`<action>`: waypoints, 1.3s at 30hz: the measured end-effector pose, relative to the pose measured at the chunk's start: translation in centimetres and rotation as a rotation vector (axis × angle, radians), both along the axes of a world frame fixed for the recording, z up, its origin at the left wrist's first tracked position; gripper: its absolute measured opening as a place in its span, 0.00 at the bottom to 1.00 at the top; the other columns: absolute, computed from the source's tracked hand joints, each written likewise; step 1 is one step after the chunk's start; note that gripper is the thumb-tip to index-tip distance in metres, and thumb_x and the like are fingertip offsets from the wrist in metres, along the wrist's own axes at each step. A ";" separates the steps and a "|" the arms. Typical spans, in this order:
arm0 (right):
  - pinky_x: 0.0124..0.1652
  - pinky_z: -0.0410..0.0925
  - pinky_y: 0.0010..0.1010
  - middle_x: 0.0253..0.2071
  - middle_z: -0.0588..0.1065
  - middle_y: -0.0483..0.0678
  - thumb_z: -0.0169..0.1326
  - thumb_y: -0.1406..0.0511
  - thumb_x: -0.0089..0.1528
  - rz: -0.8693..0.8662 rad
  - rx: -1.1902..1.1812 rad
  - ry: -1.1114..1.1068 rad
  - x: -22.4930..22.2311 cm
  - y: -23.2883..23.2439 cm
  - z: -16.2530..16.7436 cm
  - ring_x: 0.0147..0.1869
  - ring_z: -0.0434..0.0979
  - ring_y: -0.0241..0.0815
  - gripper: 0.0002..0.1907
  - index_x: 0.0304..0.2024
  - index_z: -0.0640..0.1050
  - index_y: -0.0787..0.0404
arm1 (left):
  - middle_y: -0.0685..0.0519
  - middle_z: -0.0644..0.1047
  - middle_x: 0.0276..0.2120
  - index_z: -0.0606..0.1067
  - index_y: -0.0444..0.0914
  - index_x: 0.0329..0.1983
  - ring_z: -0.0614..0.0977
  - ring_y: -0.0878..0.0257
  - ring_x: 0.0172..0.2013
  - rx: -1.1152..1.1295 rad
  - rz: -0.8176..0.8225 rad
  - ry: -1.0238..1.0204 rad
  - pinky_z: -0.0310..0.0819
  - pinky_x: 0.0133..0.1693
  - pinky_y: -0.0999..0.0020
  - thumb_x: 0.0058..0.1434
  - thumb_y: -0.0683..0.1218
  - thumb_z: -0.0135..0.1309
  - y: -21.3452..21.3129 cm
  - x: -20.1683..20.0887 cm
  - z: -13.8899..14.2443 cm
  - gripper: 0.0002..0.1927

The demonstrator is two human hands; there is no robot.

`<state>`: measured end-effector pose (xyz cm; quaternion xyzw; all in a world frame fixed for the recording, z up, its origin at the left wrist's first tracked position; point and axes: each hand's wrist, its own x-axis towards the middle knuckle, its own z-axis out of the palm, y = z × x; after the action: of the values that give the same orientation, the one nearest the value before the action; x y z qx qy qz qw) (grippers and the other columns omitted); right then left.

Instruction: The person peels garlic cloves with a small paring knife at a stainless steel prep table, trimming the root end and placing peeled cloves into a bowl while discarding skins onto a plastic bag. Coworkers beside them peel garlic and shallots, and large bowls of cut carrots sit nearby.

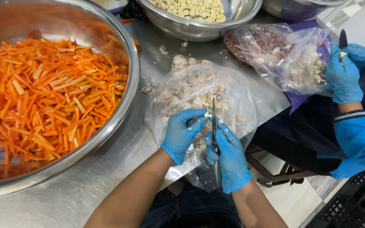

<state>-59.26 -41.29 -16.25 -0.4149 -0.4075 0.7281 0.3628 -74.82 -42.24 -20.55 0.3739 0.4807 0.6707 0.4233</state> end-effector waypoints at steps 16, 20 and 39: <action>0.25 0.59 0.20 0.31 0.73 0.46 0.42 0.68 0.68 0.151 0.427 -0.162 2.2 1.0 -1.1 0.24 0.62 0.29 0.33 0.77 0.56 0.51 | 0.56 0.81 0.35 0.84 0.35 0.46 0.77 0.71 0.36 0.046 -0.103 -0.090 0.74 0.40 0.74 0.59 0.37 0.64 0.0 -0.8 0.0 0.11; 0.34 0.61 0.17 0.34 0.71 0.41 0.43 0.70 0.69 0.314 0.526 -0.190 2.8 1.2 -0.6 0.33 0.63 0.27 0.33 0.77 0.57 0.55 | 0.56 0.82 0.36 0.84 0.36 0.44 0.80 0.70 0.37 -0.006 -0.144 -0.123 0.77 0.42 0.73 0.57 0.37 0.63 -0.1 -0.8 0.0 0.11; 0.61 0.64 0.28 0.69 0.69 0.55 0.42 0.73 0.71 0.069 1.043 -0.304 0.3 0.0 -3.3 0.65 0.71 0.40 0.25 0.71 0.65 0.69 | 0.62 0.72 0.29 0.82 0.35 0.40 0.70 0.73 0.31 0.072 -0.141 -0.105 0.65 0.34 0.77 0.59 0.35 0.63 0.8 -0.9 -2.8 0.07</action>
<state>-58.95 -41.28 -19.59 -0.2668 -0.7759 0.3727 0.4335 -75.70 -41.39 -23.39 0.3864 0.4059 0.6747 0.4803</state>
